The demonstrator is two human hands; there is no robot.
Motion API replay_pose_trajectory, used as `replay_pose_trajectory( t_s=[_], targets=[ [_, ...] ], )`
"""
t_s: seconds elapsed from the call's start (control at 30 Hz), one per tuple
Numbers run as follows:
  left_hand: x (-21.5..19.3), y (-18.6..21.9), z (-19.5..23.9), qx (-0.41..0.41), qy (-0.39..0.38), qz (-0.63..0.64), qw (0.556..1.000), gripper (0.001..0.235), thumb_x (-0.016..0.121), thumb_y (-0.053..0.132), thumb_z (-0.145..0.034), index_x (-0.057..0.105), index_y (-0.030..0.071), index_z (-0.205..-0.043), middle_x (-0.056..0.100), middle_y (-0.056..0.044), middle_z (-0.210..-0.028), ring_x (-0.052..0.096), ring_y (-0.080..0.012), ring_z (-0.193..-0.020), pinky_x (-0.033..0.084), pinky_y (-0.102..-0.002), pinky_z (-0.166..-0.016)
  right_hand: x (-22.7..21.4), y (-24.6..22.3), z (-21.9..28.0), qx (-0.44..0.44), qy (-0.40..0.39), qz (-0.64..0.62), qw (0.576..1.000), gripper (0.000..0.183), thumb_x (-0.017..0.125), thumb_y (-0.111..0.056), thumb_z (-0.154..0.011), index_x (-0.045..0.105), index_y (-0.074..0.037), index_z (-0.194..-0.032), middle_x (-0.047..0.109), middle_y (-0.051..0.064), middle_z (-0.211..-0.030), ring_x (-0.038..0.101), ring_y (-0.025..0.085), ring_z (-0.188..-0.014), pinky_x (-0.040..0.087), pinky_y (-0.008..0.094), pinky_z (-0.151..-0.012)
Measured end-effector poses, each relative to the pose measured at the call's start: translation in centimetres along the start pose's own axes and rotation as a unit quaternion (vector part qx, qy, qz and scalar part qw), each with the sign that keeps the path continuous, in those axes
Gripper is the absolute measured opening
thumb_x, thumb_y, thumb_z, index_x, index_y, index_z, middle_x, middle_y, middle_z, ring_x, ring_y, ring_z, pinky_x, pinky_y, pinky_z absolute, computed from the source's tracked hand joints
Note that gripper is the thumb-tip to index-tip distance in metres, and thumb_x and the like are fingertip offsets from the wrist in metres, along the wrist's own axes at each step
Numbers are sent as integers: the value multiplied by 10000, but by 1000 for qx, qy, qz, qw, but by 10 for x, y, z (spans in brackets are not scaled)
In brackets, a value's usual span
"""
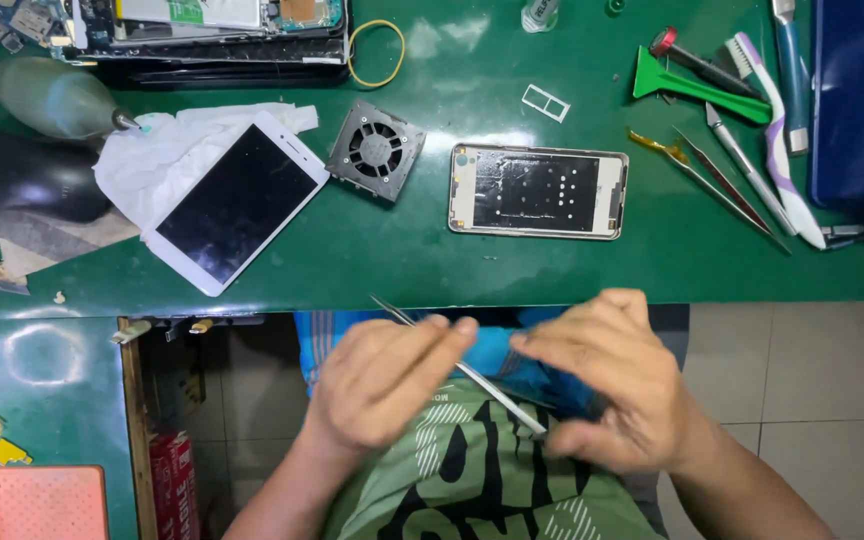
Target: The person works on a small electronic device with a purple light, then handles a disassembled smartphone, using tweezers to manipulate small components on the screen. They also connect a charging cable to a white smartphone and handle a small container of blue substance.
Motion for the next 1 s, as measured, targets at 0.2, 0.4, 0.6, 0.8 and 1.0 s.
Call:
replay_pose_trajectory(
  t_s=[0.2, 0.4, 0.6, 0.8, 1.0],
  targets=[
    [-14, -55, 5, -243, 92, 191, 947, 127, 557, 103, -796, 575, -2, -865, 606, -145, -833, 627, -210, -779, 543, -263, -745, 15, 21, -3, -90, 17, 314, 945, 490, 415, -489, -832, 572, -79, -1048, 576, 124, -990, 548, 246, -827, 305, 371, -752],
    [16, -60, -17, -228, -23, 283, 931, 78, 558, 2, -805, 535, 18, -878, 602, -131, -902, 628, -218, -861, 502, -272, -804, 21, 22, -8, -110, 16, 353, 929, 466, 477, -484, -836, 577, -86, -1054, 560, 108, -914, 537, 221, -752, 317, 353, -704],
    [29, -62, -22, -193, -69, 308, 929, 127, 569, -4, -804, 502, 2, -911, 585, -147, -925, 606, -266, -905, 505, -340, -824, 26, 30, -8, -100, 6, 376, 921, 462, 449, -493, -850, 574, -111, -1077, 545, 84, -906, 515, 197, -721, 320, 345, -672],
    [37, -69, -19, -220, -94, 345, 908, 91, 509, -4, -833, 513, 28, -919, 591, -105, -943, 604, -276, -925, 501, -351, -820, 28, 33, -8, -109, 4, 374, 921, 444, 496, -489, -846, 588, -113, -1063, 535, 82, -893, 494, 203, -745, 310, 336, -667],
    [40, -69, -18, -195, -125, 327, 916, 162, 522, -7, -840, 462, 44, -981, 546, -123, -1002, 573, -295, -967, 544, -363, -792, 29, 37, -8, -107, 4, 371, 922, 437, 523, -495, -840, 601, -119, -1047, 534, 82, -881, 479, 211, -753, 320, 338, -673]
  ],
)
Point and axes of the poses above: each hand's wrist, its own z-axis away from the middle knuckle, its own x-axis out of the palm, y = z × x, the point moved 9 cm from there along -z, towards the middle knuckle
